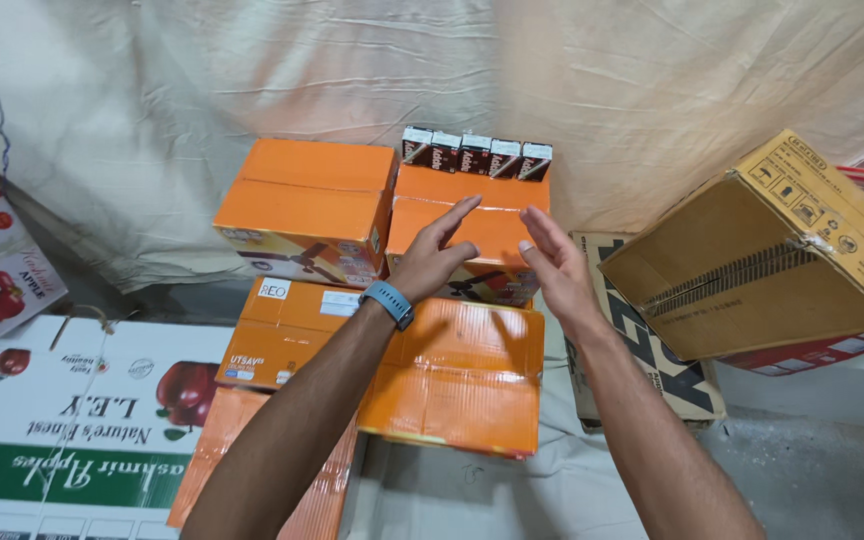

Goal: The person repeatedly picks up small white boxes from a pile and places them on top of larger orange boxes. The person handles the boxes one at a time, moving between two locations in a cluttered storage area.

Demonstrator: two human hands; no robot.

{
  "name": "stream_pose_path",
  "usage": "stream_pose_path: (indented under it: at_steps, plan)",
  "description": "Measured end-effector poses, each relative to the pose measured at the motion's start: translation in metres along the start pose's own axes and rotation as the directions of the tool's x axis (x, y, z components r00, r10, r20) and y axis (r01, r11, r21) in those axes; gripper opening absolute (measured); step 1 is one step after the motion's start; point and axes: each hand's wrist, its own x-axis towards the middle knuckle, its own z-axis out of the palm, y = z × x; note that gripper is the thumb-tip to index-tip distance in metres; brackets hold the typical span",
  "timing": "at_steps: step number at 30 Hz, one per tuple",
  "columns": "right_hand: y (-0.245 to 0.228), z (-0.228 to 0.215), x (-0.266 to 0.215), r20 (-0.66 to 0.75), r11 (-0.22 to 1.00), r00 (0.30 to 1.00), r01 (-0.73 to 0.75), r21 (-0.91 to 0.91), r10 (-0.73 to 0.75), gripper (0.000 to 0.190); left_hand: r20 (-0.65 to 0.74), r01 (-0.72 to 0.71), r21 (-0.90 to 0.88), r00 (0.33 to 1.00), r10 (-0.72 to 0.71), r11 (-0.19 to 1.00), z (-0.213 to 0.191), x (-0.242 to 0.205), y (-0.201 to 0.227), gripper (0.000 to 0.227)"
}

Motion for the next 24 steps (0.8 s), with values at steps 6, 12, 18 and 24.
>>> stream_pose_path:
  at_steps: [6, 12, 18, 24]
  plan:
    - [-0.012, 0.032, -0.041, 0.163, 0.998, 0.985, 0.051, 0.042, -0.057, 0.052, -0.063, 0.062, 0.081, 0.996, -0.057, 0.995, -0.01, -0.081, 0.009, 0.075]
    - [-0.031, 0.087, -0.071, 0.294, 0.993, 0.95, 0.088, 0.073, -0.106, 0.052, -0.162, 0.061, 0.081, 0.986, -0.047, 0.995, -0.04, -0.174, 0.039, 0.076]
    - [-0.066, 0.183, -0.119, 0.437, 0.982, 0.891, 0.049, 0.18, -0.124, 0.057, -0.318, 0.053, 0.152, 0.948, -0.002, 0.987, -0.075, -0.299, 0.062, 0.072]
    - [-0.055, 0.311, -0.208, 0.603, 0.954, 0.788, -0.071, 0.291, -0.125, 0.061, -0.545, 0.124, 0.181, 0.838, -0.005, 0.976, -0.107, -0.472, 0.072, 0.073]
